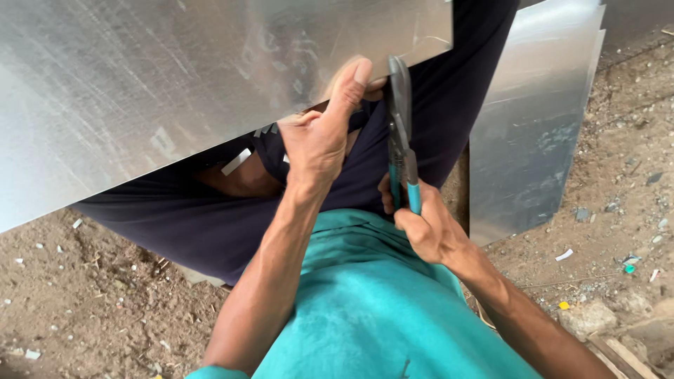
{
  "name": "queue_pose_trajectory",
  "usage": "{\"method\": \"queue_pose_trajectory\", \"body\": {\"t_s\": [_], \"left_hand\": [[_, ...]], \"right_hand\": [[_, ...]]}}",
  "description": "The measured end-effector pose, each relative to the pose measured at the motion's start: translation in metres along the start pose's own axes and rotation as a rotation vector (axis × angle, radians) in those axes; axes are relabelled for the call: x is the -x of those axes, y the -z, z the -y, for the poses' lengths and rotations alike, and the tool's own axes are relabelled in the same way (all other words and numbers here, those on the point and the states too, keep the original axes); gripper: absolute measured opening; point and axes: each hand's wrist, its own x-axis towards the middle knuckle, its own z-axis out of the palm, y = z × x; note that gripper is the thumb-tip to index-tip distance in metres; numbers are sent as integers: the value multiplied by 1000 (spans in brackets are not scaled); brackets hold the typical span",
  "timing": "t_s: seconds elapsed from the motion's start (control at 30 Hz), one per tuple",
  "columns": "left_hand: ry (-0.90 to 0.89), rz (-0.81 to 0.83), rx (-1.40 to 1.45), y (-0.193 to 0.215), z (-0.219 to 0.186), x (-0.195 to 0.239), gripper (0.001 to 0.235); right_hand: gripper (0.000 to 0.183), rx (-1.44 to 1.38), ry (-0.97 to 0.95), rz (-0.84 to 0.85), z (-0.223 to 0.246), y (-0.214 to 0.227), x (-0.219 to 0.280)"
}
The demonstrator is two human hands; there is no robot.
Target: The person sits cross-legged on the ground and uses tin snips to cut a series of small triangular notches along the edge of a metal sheet. They repeatedly reposition the sheet to continue cutting along the edge, creating a jagged pattern.
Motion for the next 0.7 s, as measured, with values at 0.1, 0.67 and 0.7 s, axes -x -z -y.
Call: {"method": "queue_pose_trajectory", "body": {"t_s": [0.1, 0.67, 0.7], "left_hand": [[-24, 23, 32, 4, -1, -1, 29], [-42, 54, 72, 76, -78, 4, 21], [-71, 49, 81, 96, -91, 7, 20]], "right_hand": [[38, 61, 18, -10, 2, -2, -5], [31, 309, -17, 295, -4, 12, 20], [33, 462, -151, 276, 1, 18, 23]]}}
